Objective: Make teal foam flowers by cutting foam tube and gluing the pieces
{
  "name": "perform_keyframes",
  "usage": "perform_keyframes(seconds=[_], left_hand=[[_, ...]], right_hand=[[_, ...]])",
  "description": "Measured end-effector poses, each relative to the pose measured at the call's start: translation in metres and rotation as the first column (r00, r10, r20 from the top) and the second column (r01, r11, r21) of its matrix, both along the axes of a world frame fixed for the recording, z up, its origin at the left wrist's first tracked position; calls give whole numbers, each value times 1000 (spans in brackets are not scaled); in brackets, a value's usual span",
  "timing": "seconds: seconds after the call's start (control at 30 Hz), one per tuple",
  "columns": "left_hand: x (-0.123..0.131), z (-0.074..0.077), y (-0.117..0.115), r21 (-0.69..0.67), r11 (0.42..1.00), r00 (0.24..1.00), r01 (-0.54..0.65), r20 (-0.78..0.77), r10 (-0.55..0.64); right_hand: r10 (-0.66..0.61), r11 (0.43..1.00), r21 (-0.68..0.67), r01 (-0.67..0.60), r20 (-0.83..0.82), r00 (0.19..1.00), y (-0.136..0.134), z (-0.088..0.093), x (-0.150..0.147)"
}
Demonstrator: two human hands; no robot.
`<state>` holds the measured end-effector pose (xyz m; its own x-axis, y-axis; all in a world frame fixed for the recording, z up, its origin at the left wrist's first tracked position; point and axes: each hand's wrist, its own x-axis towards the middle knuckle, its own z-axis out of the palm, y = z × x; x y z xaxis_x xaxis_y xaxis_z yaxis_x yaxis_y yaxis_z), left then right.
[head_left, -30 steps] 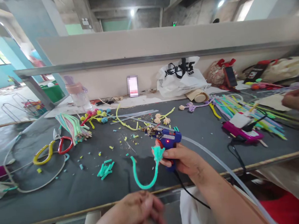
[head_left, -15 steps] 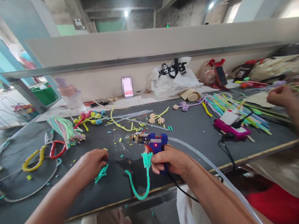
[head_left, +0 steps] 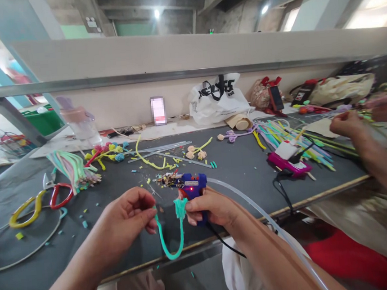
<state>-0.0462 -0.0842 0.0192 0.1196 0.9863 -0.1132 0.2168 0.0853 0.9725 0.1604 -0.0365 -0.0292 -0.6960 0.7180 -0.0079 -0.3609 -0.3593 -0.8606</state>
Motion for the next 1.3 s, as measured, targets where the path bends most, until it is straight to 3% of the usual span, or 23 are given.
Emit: perform_keyframes(seconds=[0.17,0.4,0.63,0.93,1.3], left_hand=[[23,8,-9,20,1000,996,-7,93,5],[27,5,-4,97,994,986,-47,-154,62],[28,2,-1,129,991,963,-35,-262,69],[34,-8,2,111,990,975,-84,-194,104],[38,-13,-1,140,981,959,-133,-234,163]], right_hand=[[-25,1000,2,25,38,999,-2,0,-2],[14,1000,-13,-14,23,1000,-2,-1,-1],[28,999,-28,-28,16,999,-1,-3,-1],[2,998,-59,3,88,996,-3,-1,-2],[-24,997,-65,33,135,991,-3,0,-2]])
